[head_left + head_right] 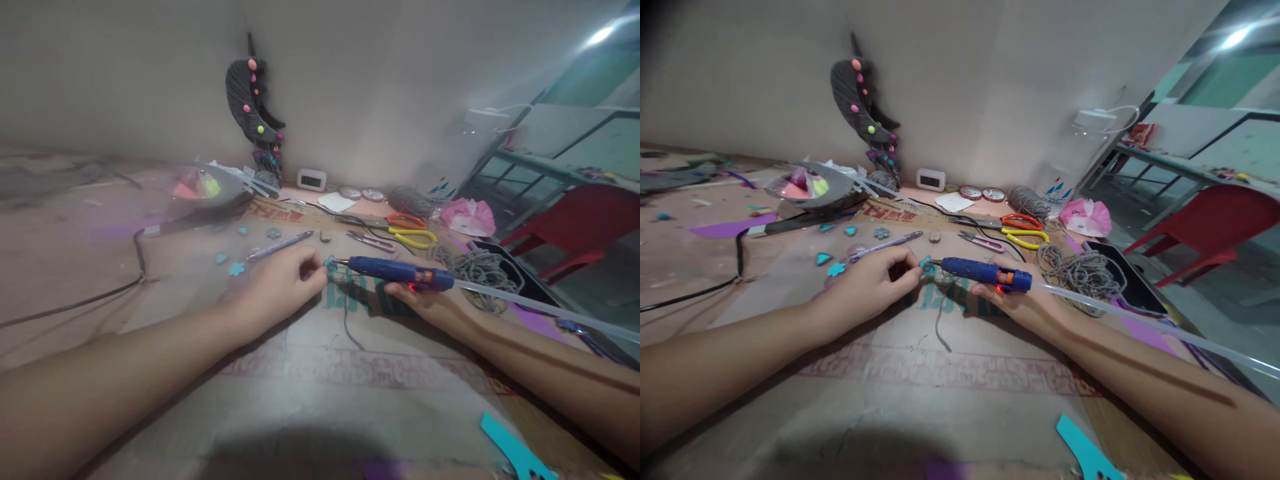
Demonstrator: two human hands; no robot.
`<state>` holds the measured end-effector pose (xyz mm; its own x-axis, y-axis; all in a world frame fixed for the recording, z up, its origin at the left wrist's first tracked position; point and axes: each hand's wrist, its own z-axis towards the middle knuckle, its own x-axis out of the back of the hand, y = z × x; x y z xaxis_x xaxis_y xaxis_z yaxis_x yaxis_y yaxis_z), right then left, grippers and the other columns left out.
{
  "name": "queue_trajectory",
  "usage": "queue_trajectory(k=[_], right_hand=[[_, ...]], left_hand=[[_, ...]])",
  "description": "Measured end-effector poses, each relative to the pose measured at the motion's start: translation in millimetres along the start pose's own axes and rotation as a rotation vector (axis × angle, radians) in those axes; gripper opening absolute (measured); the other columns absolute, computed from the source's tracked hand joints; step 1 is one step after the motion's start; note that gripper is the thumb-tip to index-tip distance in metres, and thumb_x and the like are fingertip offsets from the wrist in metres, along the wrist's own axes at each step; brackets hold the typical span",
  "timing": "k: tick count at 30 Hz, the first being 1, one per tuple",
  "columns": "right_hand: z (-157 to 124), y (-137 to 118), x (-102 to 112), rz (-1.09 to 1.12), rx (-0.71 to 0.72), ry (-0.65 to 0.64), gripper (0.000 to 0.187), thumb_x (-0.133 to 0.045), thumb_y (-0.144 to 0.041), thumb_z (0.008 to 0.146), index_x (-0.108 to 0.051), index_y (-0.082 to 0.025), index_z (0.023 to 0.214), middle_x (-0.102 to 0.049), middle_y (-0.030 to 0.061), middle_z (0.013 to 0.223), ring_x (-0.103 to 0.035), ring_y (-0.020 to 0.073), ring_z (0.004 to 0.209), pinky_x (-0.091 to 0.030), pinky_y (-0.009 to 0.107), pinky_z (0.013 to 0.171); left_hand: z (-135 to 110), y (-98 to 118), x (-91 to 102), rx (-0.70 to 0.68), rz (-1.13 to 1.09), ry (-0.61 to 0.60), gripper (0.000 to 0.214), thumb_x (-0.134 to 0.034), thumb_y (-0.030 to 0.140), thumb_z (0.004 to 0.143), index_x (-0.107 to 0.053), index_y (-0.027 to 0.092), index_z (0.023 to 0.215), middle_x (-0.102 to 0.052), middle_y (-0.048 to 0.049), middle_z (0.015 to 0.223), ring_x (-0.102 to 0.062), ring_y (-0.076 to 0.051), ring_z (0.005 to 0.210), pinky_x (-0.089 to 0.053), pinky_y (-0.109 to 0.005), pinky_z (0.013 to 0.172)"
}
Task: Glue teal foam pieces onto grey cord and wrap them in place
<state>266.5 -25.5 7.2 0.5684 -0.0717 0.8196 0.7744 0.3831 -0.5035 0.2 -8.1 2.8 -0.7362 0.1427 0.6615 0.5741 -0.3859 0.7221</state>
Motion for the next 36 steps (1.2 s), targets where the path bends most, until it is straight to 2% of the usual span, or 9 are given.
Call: queue_trajectory(k=[4,14,20,29,36], right_hand=[[0.0,1.8,-0.2,0.017,-0.012,-0.022,0.028,-0.064,-0.05,0.089,-0.067,-0.023,0.084,-0.068,0.0043,0.073,-0.068,0.0255,0.075,-0.057,0.04,0.071],[0.3,5.0,1.4,-0.04,0.07,-0.013,0.024,-0.062,-0.045,0.092,-0.065,-0.023,0.082,-0.067,0.0049,0.072,-0.066,0.0247,0.073,-0.054,0.036,0.062],[0.1,2.8,-0.7,-0.004,0.032,0.018,0.027,-0.062,-0.048,0.091,-0.064,-0.023,0.081,-0.068,0.0034,0.073,-0.066,0.023,0.072,-0.053,0.035,0.064],[0.7,0.1,0.3,-0.015,0.008,0.006,0.03,-0.06,-0.053,0.09,-0.062,-0.025,0.08,-0.067,0.0048,0.073,-0.065,0.0263,0.075,-0.053,0.039,0.065],[0.8,-0.9,1.7,0.055,0.04,0.01,0.03,-0.064,-0.052,0.087,-0.062,-0.023,0.079,-0.064,0.0025,0.07,-0.061,0.0218,0.066,-0.05,0.035,0.06]], left_hand=[[0.1,-0.3,-0.2,0.0,-0.008,0.003,0.015,-0.054,0.026,0.088,-0.061,0.02,0.076,-0.064,0.0017,0.073,-0.058,-0.018,0.073,-0.038,-0.03,0.065],[1.2,-1.5,-0.7,-0.002,-0.004,0.004,0.014,-0.054,0.025,0.086,-0.061,0.02,0.076,-0.065,0.0012,0.074,-0.059,-0.018,0.073,-0.038,-0.03,0.066],[1.0,-1.4,-0.7,-0.01,0.005,0.003,0.013,-0.054,0.026,0.086,-0.061,0.02,0.076,-0.065,0.0015,0.074,-0.059,-0.018,0.073,-0.038,-0.03,0.065],[-0.1,-1.4,-0.6,-0.004,0.0,0.002,0.015,-0.054,0.027,0.087,-0.062,0.021,0.076,-0.065,0.0014,0.074,-0.059,-0.018,0.073,-0.038,-0.031,0.065],[0.5,1.2,2.0,0.042,-0.038,0.01,0.015,-0.053,0.027,0.087,-0.06,0.021,0.074,-0.065,0.0013,0.072,-0.058,-0.018,0.07,-0.039,-0.03,0.065]])
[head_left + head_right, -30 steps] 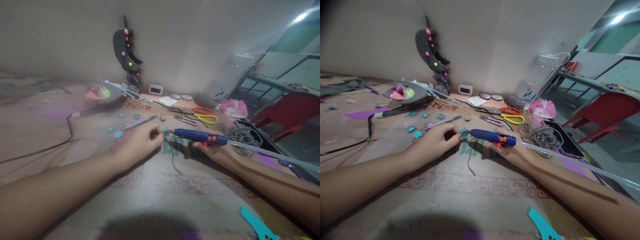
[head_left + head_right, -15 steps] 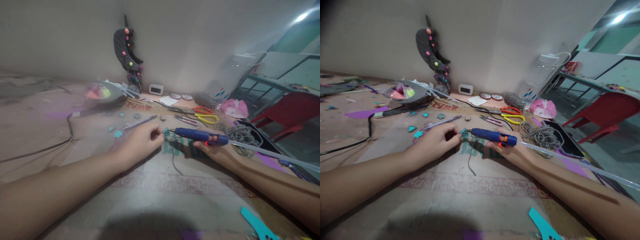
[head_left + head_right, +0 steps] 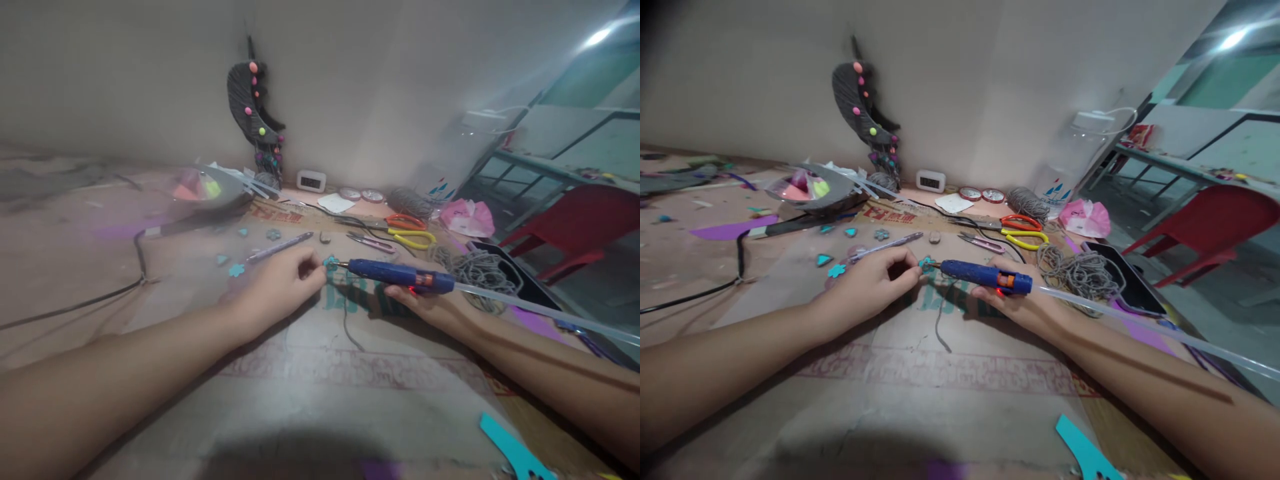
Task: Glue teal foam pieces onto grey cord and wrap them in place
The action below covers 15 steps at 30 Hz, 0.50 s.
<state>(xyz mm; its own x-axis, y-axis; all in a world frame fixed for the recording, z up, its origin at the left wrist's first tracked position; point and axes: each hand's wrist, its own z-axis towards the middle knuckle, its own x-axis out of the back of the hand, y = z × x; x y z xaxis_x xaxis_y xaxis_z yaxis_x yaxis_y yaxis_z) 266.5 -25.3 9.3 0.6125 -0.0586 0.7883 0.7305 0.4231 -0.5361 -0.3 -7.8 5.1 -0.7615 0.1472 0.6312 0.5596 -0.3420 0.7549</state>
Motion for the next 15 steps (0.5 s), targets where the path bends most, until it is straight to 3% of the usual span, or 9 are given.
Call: queue_trajectory(k=[3,6,10,15], right_hand=[[-1,-1,3,0.08,0.04,-0.012,0.029,-0.064,-0.05,0.088,-0.062,-0.024,0.075,-0.065,0.0028,0.07,-0.062,0.0209,0.066,-0.051,0.033,0.06],[-1,-8,11,0.221,0.028,-0.041,0.026,-0.06,-0.046,0.093,-0.068,-0.024,0.083,-0.07,0.0035,0.08,-0.065,0.0198,0.071,-0.054,0.032,0.066],[5,-22,26,0.39,-0.03,0.07,0.034,-0.052,-0.047,0.097,-0.073,-0.022,0.087,-0.073,0.0052,0.089,-0.064,0.0177,0.07,-0.054,0.032,0.067],[39,-23,43,0.132,-0.287,0.185,0.038,-0.069,-0.056,0.084,-0.077,-0.021,0.099,-0.076,0.0063,0.087,-0.07,0.0231,0.078,-0.053,0.031,0.063]], left_hand=[[1,0,0.3,0.013,-0.031,0.015,0.015,-0.053,0.026,0.086,-0.059,0.021,0.074,-0.066,0.0012,0.073,-0.057,-0.017,0.069,-0.039,-0.03,0.065],[1,0,-0.1,0.018,-0.051,0.012,0.014,-0.054,0.026,0.086,-0.06,0.02,0.075,-0.066,0.0008,0.074,-0.058,-0.018,0.07,-0.04,-0.03,0.066],[1,1,-1.0,0.007,-0.07,-0.023,0.016,-0.054,0.028,0.087,-0.059,0.02,0.074,-0.064,0.0016,0.071,-0.059,-0.018,0.071,-0.04,-0.029,0.066],[0,3,-0.9,0.014,-0.021,-0.024,0.016,-0.054,0.028,0.087,-0.06,0.02,0.075,-0.067,0.0007,0.075,-0.061,-0.019,0.074,-0.041,-0.029,0.067]])
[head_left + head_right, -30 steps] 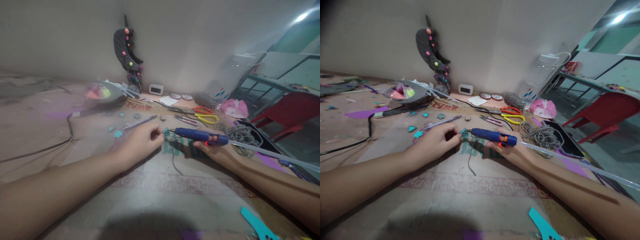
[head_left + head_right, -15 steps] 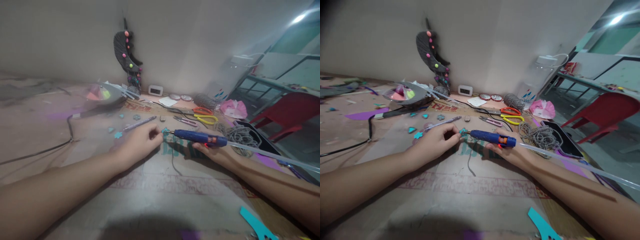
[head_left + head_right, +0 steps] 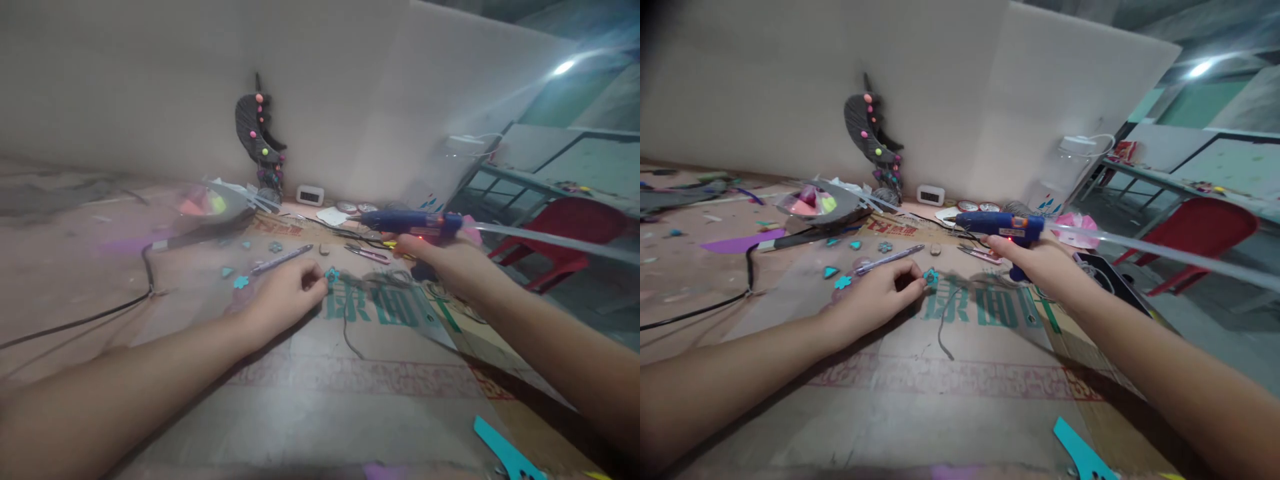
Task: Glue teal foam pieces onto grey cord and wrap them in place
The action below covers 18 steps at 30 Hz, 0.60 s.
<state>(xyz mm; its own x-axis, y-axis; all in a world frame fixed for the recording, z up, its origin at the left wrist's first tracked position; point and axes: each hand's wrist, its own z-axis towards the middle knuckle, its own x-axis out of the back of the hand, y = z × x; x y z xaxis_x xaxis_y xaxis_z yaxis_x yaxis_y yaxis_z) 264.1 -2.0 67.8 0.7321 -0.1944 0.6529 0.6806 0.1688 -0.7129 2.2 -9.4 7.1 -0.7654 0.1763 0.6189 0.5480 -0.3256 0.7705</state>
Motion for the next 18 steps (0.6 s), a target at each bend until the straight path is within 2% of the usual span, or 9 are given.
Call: queue_trajectory(k=[3,7,10,13,18], right_hand=[[40,0,-4,-0.176,-0.039,0.008,0.04,-0.076,-0.053,0.079,-0.078,-0.018,0.1,-0.077,0.0083,0.089,-0.07,0.0247,0.08,-0.053,0.032,0.065],[102,13,-20,-0.168,0.023,-0.063,0.044,-0.075,-0.05,0.081,-0.076,-0.017,0.111,-0.077,0.0083,0.094,-0.068,0.0202,0.077,-0.052,0.03,0.067],[140,29,-34,-0.233,-0.012,-0.035,0.042,-0.075,-0.044,0.083,-0.074,-0.016,0.114,-0.077,0.0089,0.099,-0.067,0.0193,0.08,-0.052,0.028,0.071],[162,46,-47,-0.275,-0.058,-0.032,0.038,-0.071,-0.039,0.088,-0.072,-0.011,0.114,-0.076,0.0118,0.099,-0.068,0.0196,0.083,-0.051,0.027,0.072],[172,63,-54,-0.37,-0.05,-0.12,0.037,-0.066,-0.042,0.092,-0.073,-0.01,0.109,-0.077,0.0132,0.105,-0.069,0.0189,0.086,-0.049,0.025,0.071]], left_hand=[[0,1,0.7,0.005,0.011,-0.004,0.016,-0.053,0.028,0.087,-0.059,0.02,0.074,-0.067,0.0007,0.073,-0.061,-0.019,0.073,-0.041,-0.029,0.067],[1,1,0.7,0.008,0.016,-0.008,0.016,-0.053,0.029,0.086,-0.06,0.021,0.074,-0.067,0.0009,0.073,-0.061,-0.019,0.073,-0.041,-0.029,0.066],[2,-1,0.4,0.007,0.018,-0.007,0.016,-0.053,0.029,0.086,-0.06,0.021,0.075,-0.067,0.0007,0.075,-0.061,-0.019,0.074,-0.041,-0.029,0.066],[1,-1,0.5,0.017,0.017,-0.021,0.016,-0.053,0.031,0.086,-0.06,0.021,0.076,-0.066,0.0012,0.074,-0.059,-0.019,0.072,-0.04,-0.029,0.065],[0,0,0.7,0.016,0.007,-0.033,0.019,-0.052,0.031,0.087,-0.057,0.021,0.073,-0.064,0.001,0.072,-0.058,-0.019,0.072,-0.039,-0.03,0.065]])
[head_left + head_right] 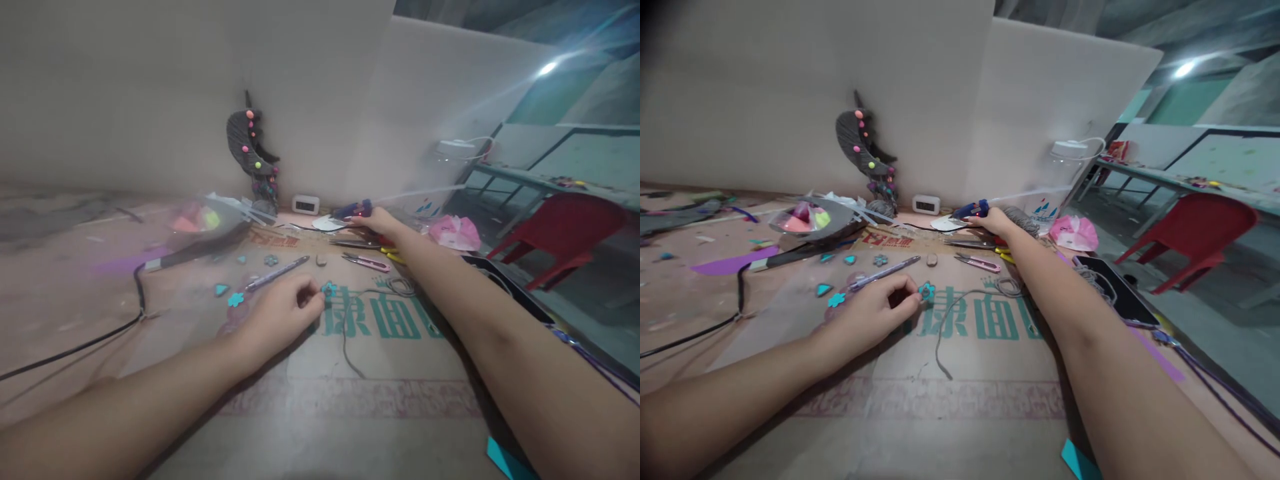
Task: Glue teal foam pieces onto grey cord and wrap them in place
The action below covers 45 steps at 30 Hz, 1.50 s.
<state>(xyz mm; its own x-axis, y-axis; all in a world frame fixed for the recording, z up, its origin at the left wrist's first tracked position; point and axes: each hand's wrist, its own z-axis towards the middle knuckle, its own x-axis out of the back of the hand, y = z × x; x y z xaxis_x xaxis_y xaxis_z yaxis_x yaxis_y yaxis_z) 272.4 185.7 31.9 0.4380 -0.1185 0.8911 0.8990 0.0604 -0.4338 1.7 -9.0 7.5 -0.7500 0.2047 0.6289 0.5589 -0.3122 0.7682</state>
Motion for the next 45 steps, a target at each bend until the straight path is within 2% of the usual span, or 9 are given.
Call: queue_trajectory(k=[5,10,15,17,20,26,32,39,45], right_hand=[[-17,2,25,-0.214,0.043,0.004,0.035,-0.074,-0.046,0.085,-0.075,-0.014,0.098,-0.077,0.0158,0.097,-0.07,0.0278,0.09,-0.048,0.032,0.077],[-94,-25,45,-0.333,0.18,0.004,0.026,-0.067,-0.041,0.09,-0.074,-0.019,0.077,-0.075,0.0116,0.086,-0.069,0.028,0.089,-0.046,0.034,0.08],[-182,-56,31,0.042,0.85,-0.307,0.019,-0.057,-0.021,0.096,-0.074,-0.022,0.106,-0.072,0.0065,0.105,-0.067,0.0162,0.092,-0.05,0.027,0.08],[-200,-57,21,0.139,0.95,-0.418,0.024,-0.056,-0.019,0.099,-0.074,-0.023,0.115,-0.068,0.0077,0.113,-0.066,0.0143,0.097,-0.051,0.026,0.084],[-208,-51,7,0.15,0.938,-0.492,0.023,-0.059,-0.02,0.098,-0.075,-0.023,0.116,-0.064,0.0071,0.112,-0.064,0.0131,0.094,-0.051,0.025,0.084],[-208,-48,-1,0.169,0.868,-0.454,0.015,-0.056,-0.023,0.099,-0.068,-0.019,0.091,-0.065,0.0067,0.104,-0.064,0.015,0.089,-0.051,0.028,0.081],[-210,-46,-1,0.369,0.639,-0.283,0.01,-0.048,-0.017,0.098,-0.056,-0.02,0.093,-0.068,-0.0006,0.077,-0.062,0.0112,0.064,-0.049,0.023,0.063],[-203,-39,-9,0.336,0.671,-0.092,0.018,-0.06,-0.022,0.095,-0.069,-0.019,0.11,-0.075,0.0056,0.097,-0.07,0.0143,0.079,-0.054,0.025,0.072],[-198,-36,-11,0.266,0.747,0.094,0.011,-0.062,-0.014,0.094,-0.072,-0.019,0.09,-0.074,0.0022,0.081,-0.066,0.0131,0.073,-0.05,0.024,0.068]], left_hand=[[1,-2,-0.9,-0.002,0.0,0.011,0.018,-0.053,0.032,0.087,-0.059,0.021,0.075,-0.064,0.0011,0.073,-0.059,-0.019,0.073,-0.039,-0.03,0.066],[0,-2,0.0,0.002,-0.014,0.036,0.019,-0.053,0.034,0.087,-0.059,0.021,0.076,-0.063,0.0007,0.073,-0.058,-0.019,0.072,-0.04,-0.03,0.066],[1,-4,0.5,-0.043,-0.034,0.025,0.016,-0.053,0.03,0.087,-0.059,0.021,0.075,-0.066,0.0012,0.074,-0.061,-0.019,0.074,-0.043,-0.03,0.07],[1,-7,-0.1,-0.049,-0.028,0.031,0.015,-0.054,0.03,0.087,-0.06,0.021,0.077,-0.067,0.0015,0.075,-0.061,-0.019,0.075,-0.043,-0.03,0.07],[2,-9,-1.2,-0.038,-0.026,0.037,0.015,-0.054,0.03,0.087,-0.06,0.021,0.077,-0.066,0.0023,0.074,-0.06,-0.019,0.074,-0.042,-0.029,0.068],[2,-5,-0.3,-0.036,-0.019,0.036,0.017,-0.053,0.031,0.087,-0.059,0.021,0.075,-0.064,0.0014,0.072,-0.058,-0.018,0.072,-0.042,-0.031,0.068],[1,-3,1.4,-0.03,-0.006,0.028,0.018,-0.053,0.031,0.087,-0.06,0.021,0.075,-0.068,0.0,0.075,-0.06,-0.02,0.075,-0.042,-0.032,0.07],[0,-2,0.4,-0.028,0.001,0.014,0.018,-0.052,0.031,0.088,-0.061,0.02,0.077,-0.065,-0.0001,0.075,-0.06,-0.02,0.075,-0.042,-0.032,0.069],[-1,-2,1.6,-0.051,0.011,0.002,0.014,-0.053,0.028,0.086,-0.061,0.02,0.077,-0.065,0.0011,0.076,-0.059,-0.019,0.075,-0.041,-0.031,0.069]])
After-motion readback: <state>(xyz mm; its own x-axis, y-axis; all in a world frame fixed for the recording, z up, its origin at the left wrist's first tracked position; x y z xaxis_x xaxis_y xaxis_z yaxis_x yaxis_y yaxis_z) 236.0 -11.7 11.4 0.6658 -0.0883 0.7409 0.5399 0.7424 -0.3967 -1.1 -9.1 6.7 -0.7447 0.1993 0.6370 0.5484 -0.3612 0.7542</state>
